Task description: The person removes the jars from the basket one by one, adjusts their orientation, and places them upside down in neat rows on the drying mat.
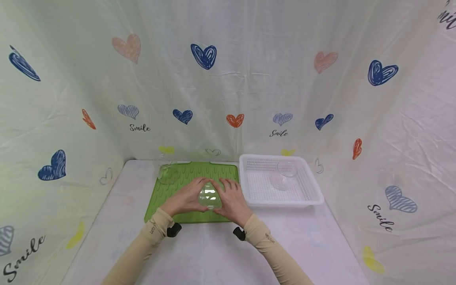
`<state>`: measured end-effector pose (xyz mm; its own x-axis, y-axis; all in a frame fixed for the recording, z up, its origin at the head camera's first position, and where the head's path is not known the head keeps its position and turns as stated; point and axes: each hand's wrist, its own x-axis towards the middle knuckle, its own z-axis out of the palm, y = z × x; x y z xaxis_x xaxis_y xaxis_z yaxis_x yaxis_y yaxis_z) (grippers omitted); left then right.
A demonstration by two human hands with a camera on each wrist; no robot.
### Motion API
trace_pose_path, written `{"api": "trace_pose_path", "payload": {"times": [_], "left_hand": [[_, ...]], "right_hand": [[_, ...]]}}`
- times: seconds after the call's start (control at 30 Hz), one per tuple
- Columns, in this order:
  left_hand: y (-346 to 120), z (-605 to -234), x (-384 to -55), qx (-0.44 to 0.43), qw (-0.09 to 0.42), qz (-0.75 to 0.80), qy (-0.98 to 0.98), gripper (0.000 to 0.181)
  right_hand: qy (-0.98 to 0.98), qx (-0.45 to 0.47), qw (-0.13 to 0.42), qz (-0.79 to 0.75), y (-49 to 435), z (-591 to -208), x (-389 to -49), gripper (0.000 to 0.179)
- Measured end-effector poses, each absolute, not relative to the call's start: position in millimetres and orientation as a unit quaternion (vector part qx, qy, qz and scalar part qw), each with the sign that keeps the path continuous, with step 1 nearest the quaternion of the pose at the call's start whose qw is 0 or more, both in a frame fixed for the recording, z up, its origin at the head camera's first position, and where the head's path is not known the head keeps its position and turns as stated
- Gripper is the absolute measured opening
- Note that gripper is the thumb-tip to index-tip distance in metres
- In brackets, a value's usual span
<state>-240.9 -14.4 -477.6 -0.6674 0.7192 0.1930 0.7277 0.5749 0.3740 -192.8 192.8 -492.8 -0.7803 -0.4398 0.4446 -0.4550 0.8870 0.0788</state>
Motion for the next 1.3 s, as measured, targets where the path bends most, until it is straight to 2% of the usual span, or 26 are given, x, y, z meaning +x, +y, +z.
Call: {"api": "trace_pose_path", "payload": {"times": [0.17, 0.33, 0.57, 0.73, 0.87, 0.97, 1.1, 1.3], "left_hand": [[-20, -476, -242, -0.388, 0.001, -0.249, -0.888, 0.098], [-30, -474, -246, -0.354, -0.001, -0.265, -0.897, 0.101], [-40, -471, -250, -0.316, 0.008, -0.285, -0.905, 0.106], [-44, -470, -252, -0.315, 0.036, -0.284, -0.905, 0.107], [-46, -470, -252, -0.319, 0.052, -0.278, -0.904, 0.106], [-46, -470, -252, -0.319, 0.048, -0.273, -0.906, 0.105], [-46, -469, -250, -0.32, 0.032, -0.267, -0.908, 0.106], [-45, -470, -247, -0.326, 0.022, -0.26, -0.909, 0.105]], "right_hand": [[-0.937, 0.233, 0.239, 0.104, 195, -487, -194, 0.096], [-0.908, 0.156, 0.206, 0.329, 196, -480, -194, 0.088], [-0.78, -0.026, 0.09, 0.618, 199, -475, -199, 0.092], [-0.655, -0.067, -0.036, 0.752, 200, -477, -203, 0.095], [-0.554, -0.06, -0.13, 0.82, 198, -481, -202, 0.101], [-0.493, -0.065, -0.172, 0.851, 194, -485, -200, 0.106], [-0.463, -0.066, -0.189, 0.863, 188, -490, -198, 0.108], [-0.478, -0.065, -0.193, 0.855, 182, -492, -198, 0.095]]}}
